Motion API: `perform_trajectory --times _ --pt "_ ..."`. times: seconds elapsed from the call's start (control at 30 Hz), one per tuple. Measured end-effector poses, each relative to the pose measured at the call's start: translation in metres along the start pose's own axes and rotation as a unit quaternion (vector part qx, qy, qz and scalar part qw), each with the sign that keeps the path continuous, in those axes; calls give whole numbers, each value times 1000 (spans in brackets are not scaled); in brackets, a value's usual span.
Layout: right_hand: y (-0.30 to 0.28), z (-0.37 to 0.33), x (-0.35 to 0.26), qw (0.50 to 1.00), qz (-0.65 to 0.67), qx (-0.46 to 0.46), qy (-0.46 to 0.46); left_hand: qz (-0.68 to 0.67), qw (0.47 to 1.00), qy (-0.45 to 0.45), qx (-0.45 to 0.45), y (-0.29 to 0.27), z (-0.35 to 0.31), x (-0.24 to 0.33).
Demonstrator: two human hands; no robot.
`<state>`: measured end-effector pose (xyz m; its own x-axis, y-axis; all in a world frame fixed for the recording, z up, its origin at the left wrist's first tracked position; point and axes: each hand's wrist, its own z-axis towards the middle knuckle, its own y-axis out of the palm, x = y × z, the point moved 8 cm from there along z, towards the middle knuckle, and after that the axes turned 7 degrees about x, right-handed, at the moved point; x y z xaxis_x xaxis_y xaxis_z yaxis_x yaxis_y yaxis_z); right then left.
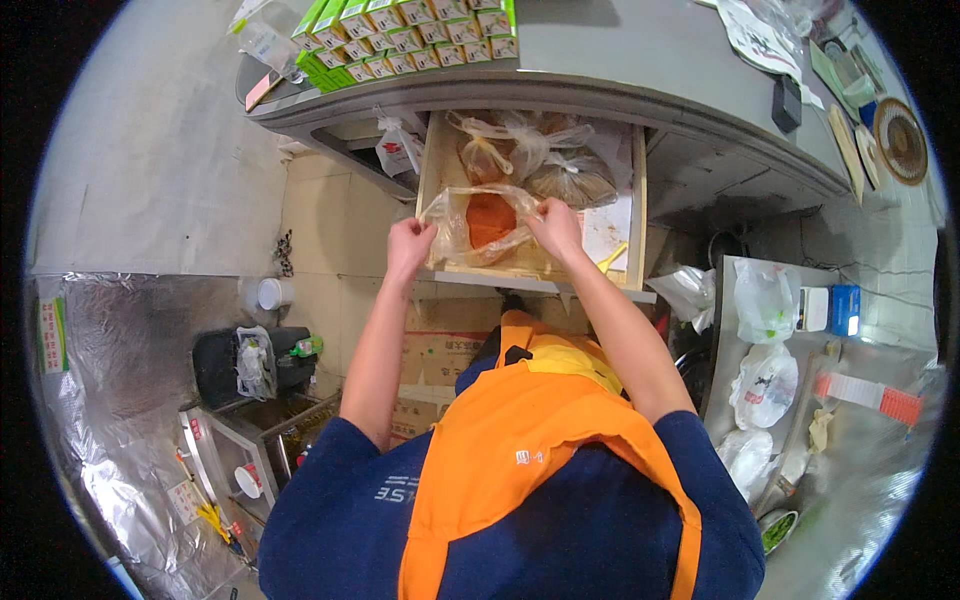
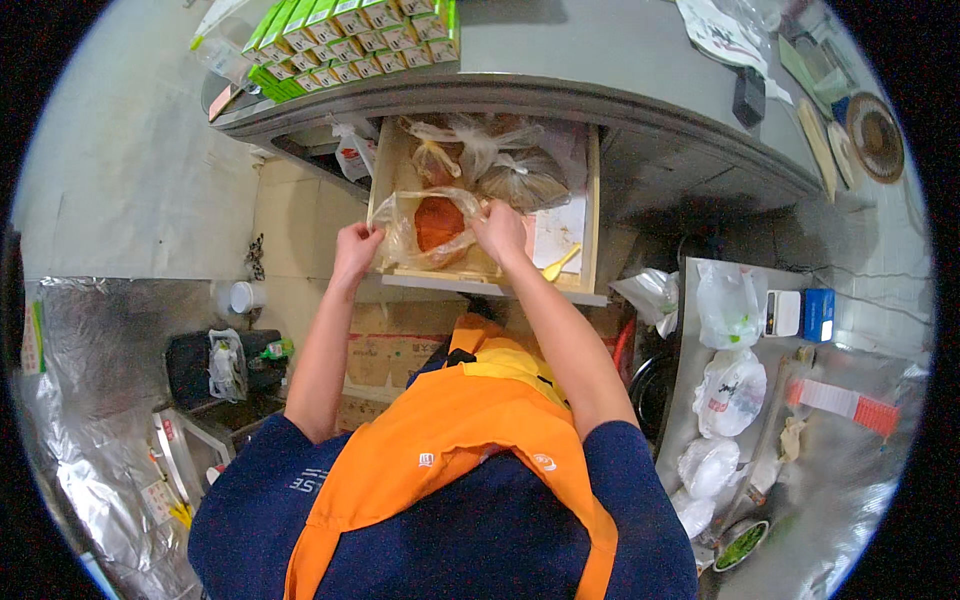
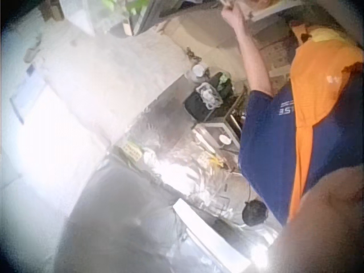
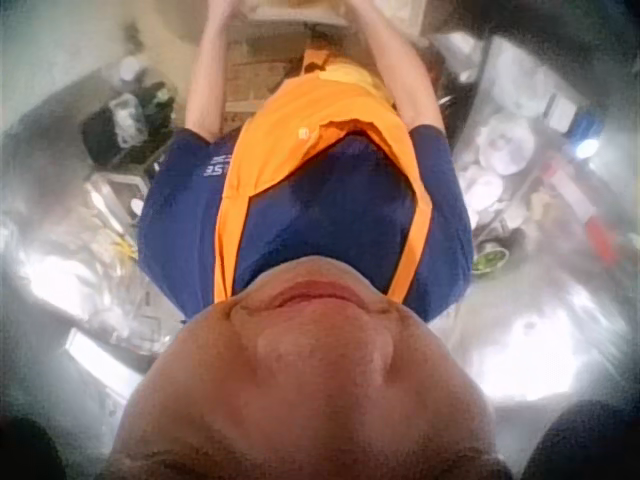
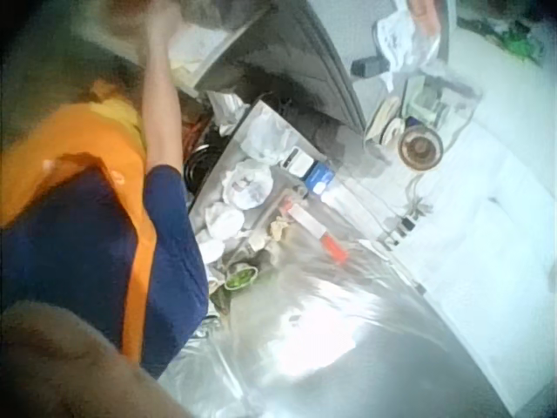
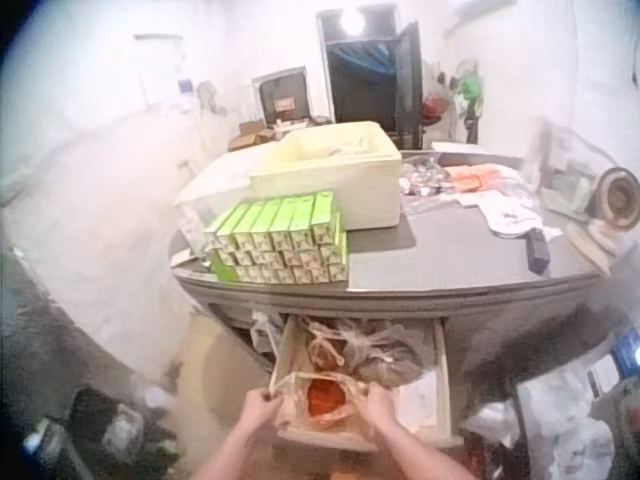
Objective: The person takes a seasoning bottle from a drawer, sprinkles seasoning onto food, and then uses tongs to add lettuce and meat into bread to assemble a sandwich.
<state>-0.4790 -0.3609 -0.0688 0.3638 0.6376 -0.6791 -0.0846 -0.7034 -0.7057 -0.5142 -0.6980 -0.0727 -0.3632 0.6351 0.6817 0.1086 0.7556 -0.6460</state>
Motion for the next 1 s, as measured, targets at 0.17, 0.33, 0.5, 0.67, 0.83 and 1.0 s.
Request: perform_trajectory --times 0.17,0.33,0.5,0.67,0.83,1.0 --pt "-37 -31 -28 997 46 -13 -56 -148 943 250 160 -39 -60 63" --pt "-56 -35 -115 975 163 -83 -129 -239 908 342 -27 -5 -76 154" --pt "-54 -53 -164 903 102 -87 -409 -62 915 391 71 8 -67 148" --pt "-54 -26 -165 889 54 -4 -454 -17 911 412 -18 5 -84 184" --pt "-23 -1 -137 934 97 -41 -340 -259 939 96 -205 47 -37 127" --pt "-71 -60 -152 802 89 120 -579 -505 805 -151 -273 66 -27 107"
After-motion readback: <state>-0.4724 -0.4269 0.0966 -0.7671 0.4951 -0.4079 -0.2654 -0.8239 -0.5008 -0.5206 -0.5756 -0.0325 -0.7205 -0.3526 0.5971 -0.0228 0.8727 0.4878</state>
